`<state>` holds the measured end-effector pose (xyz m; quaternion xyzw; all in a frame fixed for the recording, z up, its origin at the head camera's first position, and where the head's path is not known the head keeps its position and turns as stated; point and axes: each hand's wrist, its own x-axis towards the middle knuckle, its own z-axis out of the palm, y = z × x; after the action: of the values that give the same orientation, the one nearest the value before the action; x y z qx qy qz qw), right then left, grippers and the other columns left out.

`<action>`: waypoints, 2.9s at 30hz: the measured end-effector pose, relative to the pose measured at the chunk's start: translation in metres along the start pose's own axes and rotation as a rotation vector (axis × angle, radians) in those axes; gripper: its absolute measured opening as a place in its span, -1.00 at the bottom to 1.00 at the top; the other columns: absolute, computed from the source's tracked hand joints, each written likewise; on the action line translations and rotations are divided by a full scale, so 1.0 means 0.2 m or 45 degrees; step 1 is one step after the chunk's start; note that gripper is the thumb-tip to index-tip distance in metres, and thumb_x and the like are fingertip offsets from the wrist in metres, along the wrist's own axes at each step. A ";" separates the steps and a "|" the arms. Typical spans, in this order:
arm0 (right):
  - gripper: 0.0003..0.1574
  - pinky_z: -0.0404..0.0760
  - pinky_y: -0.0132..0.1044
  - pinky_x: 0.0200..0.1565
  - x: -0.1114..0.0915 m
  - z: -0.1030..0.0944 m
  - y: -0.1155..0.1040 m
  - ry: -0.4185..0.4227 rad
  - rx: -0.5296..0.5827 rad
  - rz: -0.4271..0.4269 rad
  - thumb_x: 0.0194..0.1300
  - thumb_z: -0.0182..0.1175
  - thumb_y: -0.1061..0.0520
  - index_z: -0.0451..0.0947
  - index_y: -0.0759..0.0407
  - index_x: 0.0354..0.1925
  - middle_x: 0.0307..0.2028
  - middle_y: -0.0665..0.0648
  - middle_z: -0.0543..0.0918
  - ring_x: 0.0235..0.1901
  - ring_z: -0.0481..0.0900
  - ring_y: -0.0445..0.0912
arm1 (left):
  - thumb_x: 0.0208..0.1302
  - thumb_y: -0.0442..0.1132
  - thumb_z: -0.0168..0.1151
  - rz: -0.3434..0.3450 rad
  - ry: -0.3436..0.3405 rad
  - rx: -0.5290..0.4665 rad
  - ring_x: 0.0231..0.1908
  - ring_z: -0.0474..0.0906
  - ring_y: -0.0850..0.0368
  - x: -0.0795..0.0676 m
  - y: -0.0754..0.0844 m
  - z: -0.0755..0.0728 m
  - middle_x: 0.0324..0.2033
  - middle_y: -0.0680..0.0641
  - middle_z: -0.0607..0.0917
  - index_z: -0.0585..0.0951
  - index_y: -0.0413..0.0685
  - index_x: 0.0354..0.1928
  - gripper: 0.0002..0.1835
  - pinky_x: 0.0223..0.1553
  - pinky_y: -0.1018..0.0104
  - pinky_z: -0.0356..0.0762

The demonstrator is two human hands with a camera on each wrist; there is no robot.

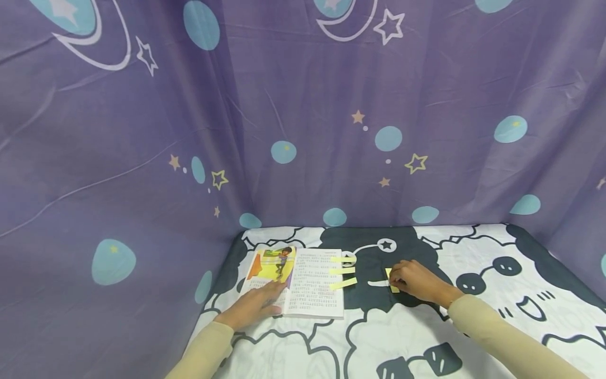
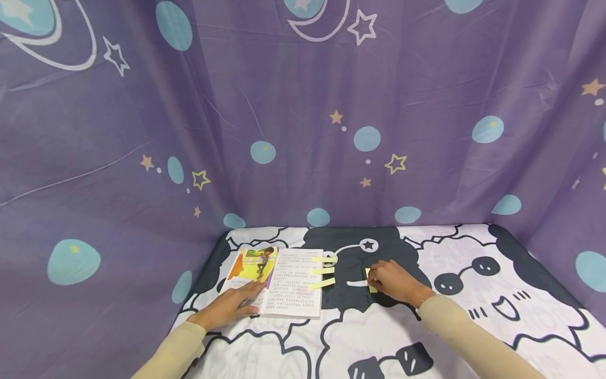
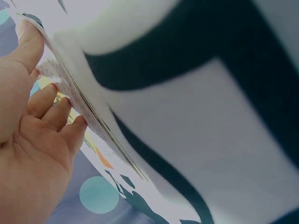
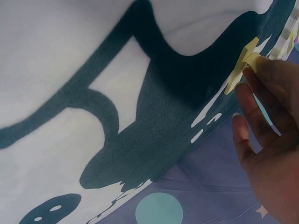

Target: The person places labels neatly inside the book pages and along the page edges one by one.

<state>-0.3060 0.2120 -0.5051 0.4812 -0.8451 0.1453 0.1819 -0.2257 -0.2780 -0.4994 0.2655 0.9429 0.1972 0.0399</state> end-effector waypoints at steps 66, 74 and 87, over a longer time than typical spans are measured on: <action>-0.80 0.54 0.03 -0.47 0.16 0.11 0.01 0.100 -0.468 0.299 -0.09 0.41 0.41 0.57 0.24 -0.57 -0.62 0.17 0.61 -0.53 0.58 0.12 | 0.46 0.09 0.21 0.020 0.018 0.027 0.47 0.24 -0.25 0.00 0.00 0.00 0.49 -0.27 0.31 0.28 -0.01 0.57 -0.25 0.42 -0.30 0.23; -0.76 0.54 0.06 -0.50 0.15 0.10 0.02 0.120 -0.399 0.320 -0.07 0.41 0.41 0.54 0.18 -0.59 -0.63 0.11 0.60 -0.52 0.59 0.12 | 0.46 0.12 0.20 -0.012 -0.017 0.008 0.49 0.21 -0.23 0.00 0.01 -0.01 0.50 -0.27 0.29 0.27 0.03 0.58 -0.24 0.43 -0.27 0.23; -0.81 0.63 -0.11 -0.45 0.14 0.11 0.03 0.063 -0.269 0.377 -0.01 0.42 0.43 0.64 0.20 -0.54 -0.58 0.06 0.65 -0.48 0.60 0.03 | 0.46 0.06 0.22 -0.014 -0.026 0.006 0.50 0.19 -0.19 0.00 0.00 0.01 0.52 -0.24 0.28 0.26 0.02 0.59 -0.25 0.47 -0.19 0.20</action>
<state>-0.3290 0.1840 -0.5130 0.3261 -0.9125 0.0928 0.2289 -0.2265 -0.2775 -0.5008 0.2624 0.9443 0.1920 0.0500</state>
